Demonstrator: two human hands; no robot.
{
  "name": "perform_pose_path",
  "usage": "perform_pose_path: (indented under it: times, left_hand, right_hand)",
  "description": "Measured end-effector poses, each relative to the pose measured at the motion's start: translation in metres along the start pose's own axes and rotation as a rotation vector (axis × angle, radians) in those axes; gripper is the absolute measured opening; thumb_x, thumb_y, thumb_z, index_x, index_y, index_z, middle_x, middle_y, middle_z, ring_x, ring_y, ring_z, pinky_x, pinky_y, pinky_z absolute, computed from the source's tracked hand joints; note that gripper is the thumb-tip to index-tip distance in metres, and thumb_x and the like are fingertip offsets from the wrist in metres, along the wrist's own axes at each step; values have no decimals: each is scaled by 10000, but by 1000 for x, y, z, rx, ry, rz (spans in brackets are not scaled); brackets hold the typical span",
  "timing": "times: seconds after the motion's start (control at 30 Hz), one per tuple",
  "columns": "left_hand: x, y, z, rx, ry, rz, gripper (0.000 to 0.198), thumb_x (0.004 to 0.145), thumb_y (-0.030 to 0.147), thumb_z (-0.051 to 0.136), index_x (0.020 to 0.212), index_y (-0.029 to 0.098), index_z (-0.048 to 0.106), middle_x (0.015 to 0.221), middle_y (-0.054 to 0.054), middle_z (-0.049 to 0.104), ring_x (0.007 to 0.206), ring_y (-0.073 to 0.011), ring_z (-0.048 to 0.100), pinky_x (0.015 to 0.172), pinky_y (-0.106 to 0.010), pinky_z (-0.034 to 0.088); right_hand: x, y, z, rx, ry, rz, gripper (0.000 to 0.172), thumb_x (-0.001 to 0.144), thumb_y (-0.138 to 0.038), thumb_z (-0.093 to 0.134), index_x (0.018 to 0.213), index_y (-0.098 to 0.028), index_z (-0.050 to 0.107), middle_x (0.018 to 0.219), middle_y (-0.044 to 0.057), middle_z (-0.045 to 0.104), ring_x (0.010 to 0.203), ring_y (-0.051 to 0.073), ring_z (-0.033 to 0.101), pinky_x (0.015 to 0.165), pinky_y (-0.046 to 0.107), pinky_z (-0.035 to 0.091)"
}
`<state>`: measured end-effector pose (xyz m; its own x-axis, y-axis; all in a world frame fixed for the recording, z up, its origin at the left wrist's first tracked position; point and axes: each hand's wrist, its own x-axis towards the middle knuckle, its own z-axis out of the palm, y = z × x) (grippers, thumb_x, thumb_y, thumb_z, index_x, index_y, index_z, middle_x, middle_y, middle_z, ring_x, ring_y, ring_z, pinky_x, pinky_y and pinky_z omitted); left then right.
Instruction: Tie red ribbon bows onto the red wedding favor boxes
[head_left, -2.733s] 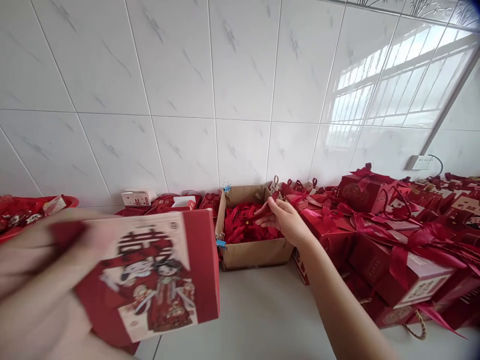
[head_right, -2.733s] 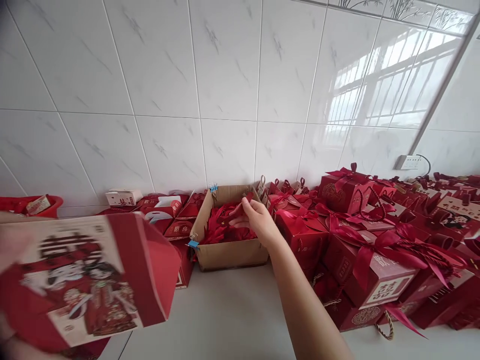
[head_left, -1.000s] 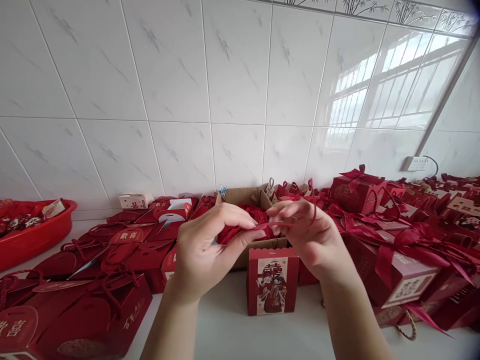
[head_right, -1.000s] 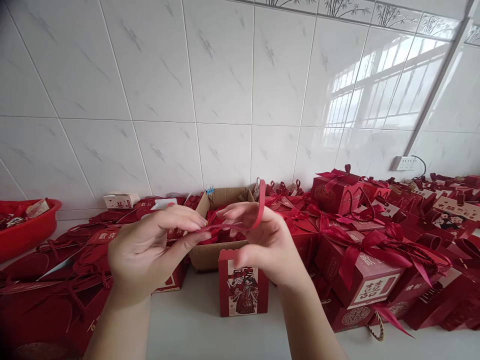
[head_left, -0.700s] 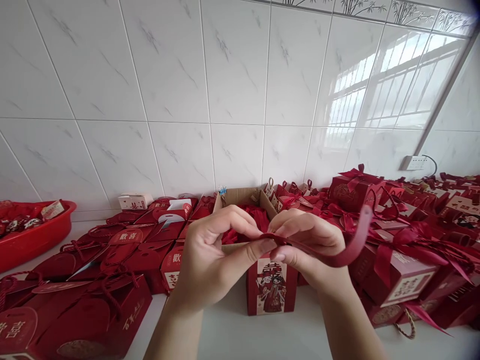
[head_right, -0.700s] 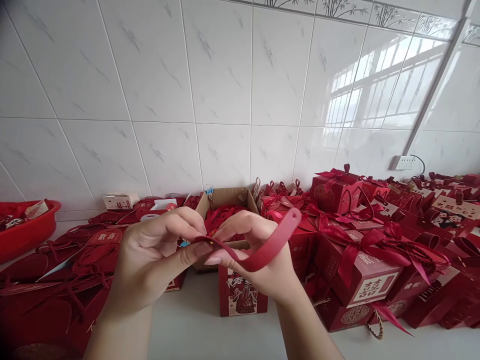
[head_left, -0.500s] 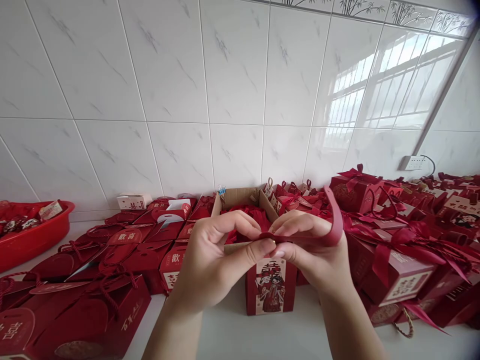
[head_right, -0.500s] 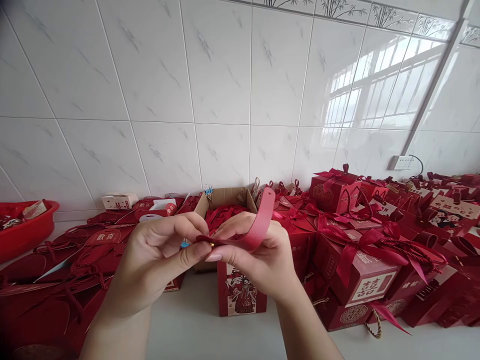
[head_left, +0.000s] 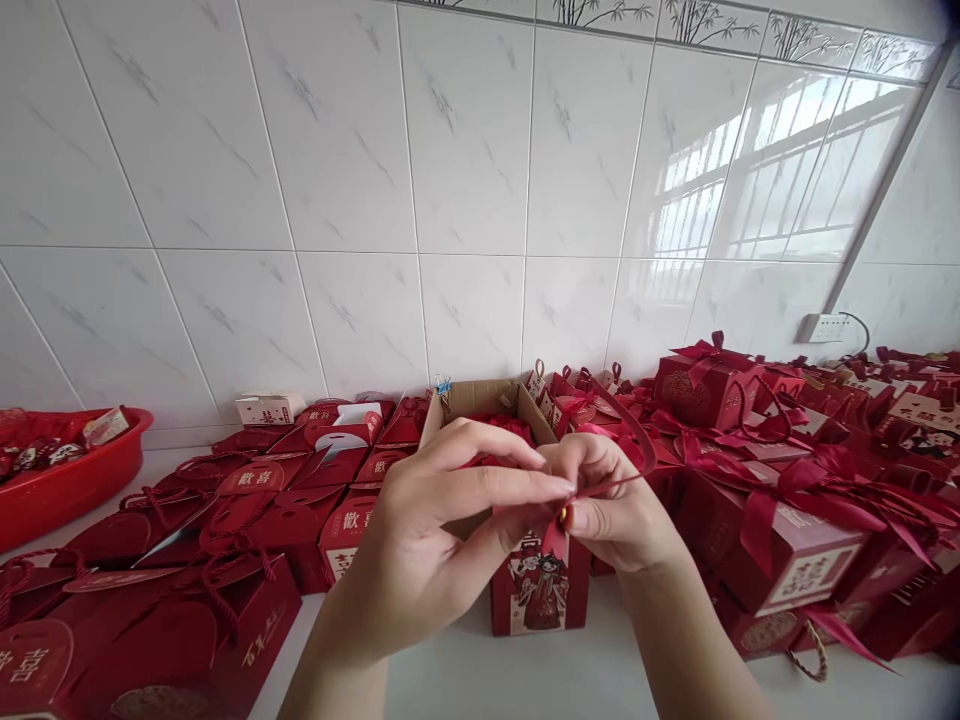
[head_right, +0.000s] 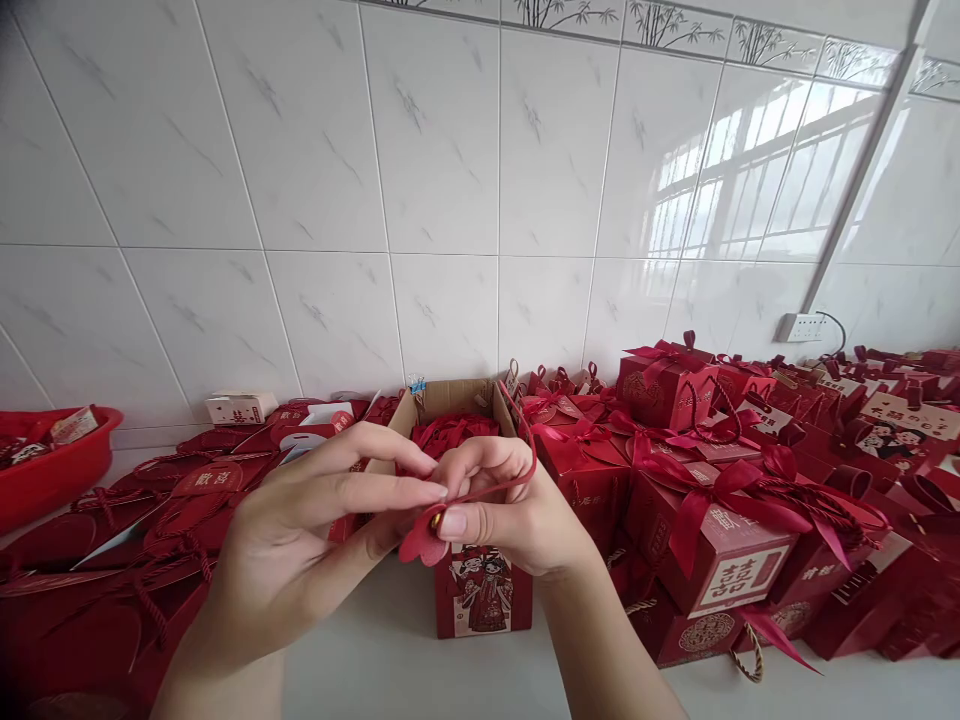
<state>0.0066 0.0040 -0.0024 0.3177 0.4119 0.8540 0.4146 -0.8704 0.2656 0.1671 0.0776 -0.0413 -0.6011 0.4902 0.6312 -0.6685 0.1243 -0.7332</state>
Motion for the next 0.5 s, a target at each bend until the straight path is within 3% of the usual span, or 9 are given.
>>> perform_pose_path:
  times: [0.27,0.5]
  left_hand:
    - [2,-10,-1,172,106,189,288,811,51,657,984,279,693,887,-23,682,846,-174,622,733,-338,523]
    - [1,-13,8,231,169,177,180,818,72,657,906,229,651,813,-17,646,807,-173,605,734,-364,494]
  right_hand:
    - [7,1,10,139,2,24,121,715,-187,785,731,-185,666,705,-24,597,542,69,589,543,187,515]
    - [4,-6,15,18,89,-80,98,749,-116,745,770,-201,700,784,-24,582,581,62,627,577,177,556]
